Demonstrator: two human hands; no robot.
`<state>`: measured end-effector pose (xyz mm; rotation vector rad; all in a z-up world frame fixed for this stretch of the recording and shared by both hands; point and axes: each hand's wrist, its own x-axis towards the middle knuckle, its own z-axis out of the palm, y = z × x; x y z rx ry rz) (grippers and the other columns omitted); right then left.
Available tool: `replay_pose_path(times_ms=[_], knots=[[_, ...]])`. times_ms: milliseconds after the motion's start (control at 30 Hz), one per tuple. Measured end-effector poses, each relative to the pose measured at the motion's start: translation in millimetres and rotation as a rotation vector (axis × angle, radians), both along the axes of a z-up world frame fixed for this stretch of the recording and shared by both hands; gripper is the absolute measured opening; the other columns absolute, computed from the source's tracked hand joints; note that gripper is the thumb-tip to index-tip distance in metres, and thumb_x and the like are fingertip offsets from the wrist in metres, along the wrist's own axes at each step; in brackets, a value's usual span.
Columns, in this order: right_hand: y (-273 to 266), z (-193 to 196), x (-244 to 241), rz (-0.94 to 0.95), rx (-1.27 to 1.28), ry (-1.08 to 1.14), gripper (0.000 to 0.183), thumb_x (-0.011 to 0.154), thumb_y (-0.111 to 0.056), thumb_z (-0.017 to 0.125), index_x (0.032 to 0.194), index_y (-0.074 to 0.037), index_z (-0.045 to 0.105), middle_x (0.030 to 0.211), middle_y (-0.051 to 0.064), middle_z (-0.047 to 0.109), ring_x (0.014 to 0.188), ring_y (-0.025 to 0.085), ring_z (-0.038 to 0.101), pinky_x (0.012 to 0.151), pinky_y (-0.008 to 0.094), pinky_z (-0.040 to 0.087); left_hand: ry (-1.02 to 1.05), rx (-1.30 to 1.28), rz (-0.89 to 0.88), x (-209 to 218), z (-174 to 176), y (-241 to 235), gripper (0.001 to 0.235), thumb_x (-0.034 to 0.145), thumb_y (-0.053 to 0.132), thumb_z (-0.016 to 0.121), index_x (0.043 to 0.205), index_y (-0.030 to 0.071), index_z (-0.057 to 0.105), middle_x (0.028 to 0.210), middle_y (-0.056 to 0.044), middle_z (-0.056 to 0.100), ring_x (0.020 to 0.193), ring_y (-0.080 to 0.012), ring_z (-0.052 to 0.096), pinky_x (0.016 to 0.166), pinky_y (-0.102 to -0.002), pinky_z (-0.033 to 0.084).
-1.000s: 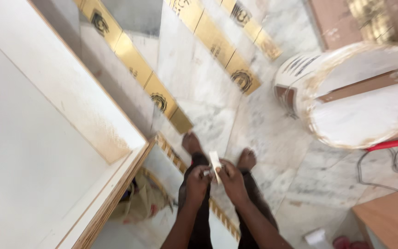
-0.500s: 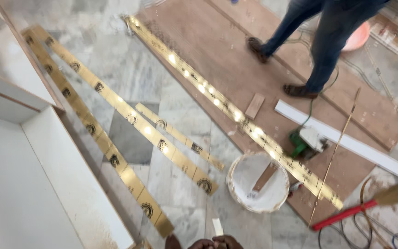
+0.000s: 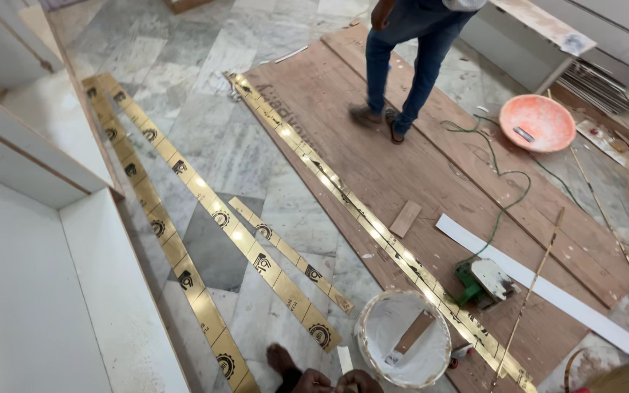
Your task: The person applies small pieces of masking tape along the edges of a wooden frame on the floor. They tear off pieces of tape from a roll and press them down along the seam where the frame meets the floor.
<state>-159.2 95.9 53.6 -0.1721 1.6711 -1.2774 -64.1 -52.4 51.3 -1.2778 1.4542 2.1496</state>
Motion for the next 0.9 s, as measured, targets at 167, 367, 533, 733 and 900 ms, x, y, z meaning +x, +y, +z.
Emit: replay_pose_path(times_ms=[167,367,533,733,900], knots=[[-44,-5,-19,-0.14,0.01,0.094,0.021,0.083,-0.016,0.079,0.086,0.001,0.068,0.077,0.01,0.071,0.074,0.019,0.075,0.072,0.032,0.062,0.038,0.083,0.168,-10,-12,-41,0.031,0.087,0.012,0.078,0.108,-0.006,0.065,0.083,-0.014,0.075,0.072,-0.0183,0.072,0.068,-0.033,0.06],[-166,14,-76,-0.101,0.009,0.073,0.018,0.088,-0.016,0.071,0.094,0.0,0.069,0.079,0.004,0.069,0.074,0.014,0.068,0.069,0.03,0.057,0.209,0.13,0.395,-60,2,-138,0.021,0.091,0.006,0.074,0.108,-0.006,0.069,0.085,-0.011,0.072,0.072,-0.0151,0.069,0.067,-0.032,0.059],[-288,92,-117,-0.119,0.021,-0.132,0.022,0.094,-0.021,0.07,0.094,0.001,0.067,0.073,0.005,0.066,0.067,0.014,0.061,0.064,0.03,0.049,0.273,0.134,0.414,-87,64,-247,0.011,0.096,0.005,0.064,0.105,-0.001,0.067,0.084,-0.007,0.07,0.071,-0.014,0.066,0.07,-0.031,0.059],[-405,138,-141,-0.071,-0.022,-0.16,0.019,0.093,-0.019,0.07,0.098,-0.001,0.065,0.076,0.003,0.065,0.067,0.012,0.06,0.063,0.029,0.05,0.256,0.209,0.556,-110,114,-340,0.013,0.097,0.006,0.062,0.11,0.005,0.061,0.09,-0.005,0.067,0.077,-0.0133,0.068,0.075,-0.034,0.059],[-466,132,-167,0.007,-0.056,-0.066,0.023,0.094,-0.021,0.071,0.101,-0.001,0.061,0.082,0.001,0.063,0.07,0.011,0.06,0.064,0.029,0.051,0.293,0.123,0.649,-143,136,-393,0.022,0.097,0.005,0.061,0.119,0.006,0.06,0.094,-0.004,0.067,0.078,-0.0116,0.066,0.076,-0.031,0.058]])
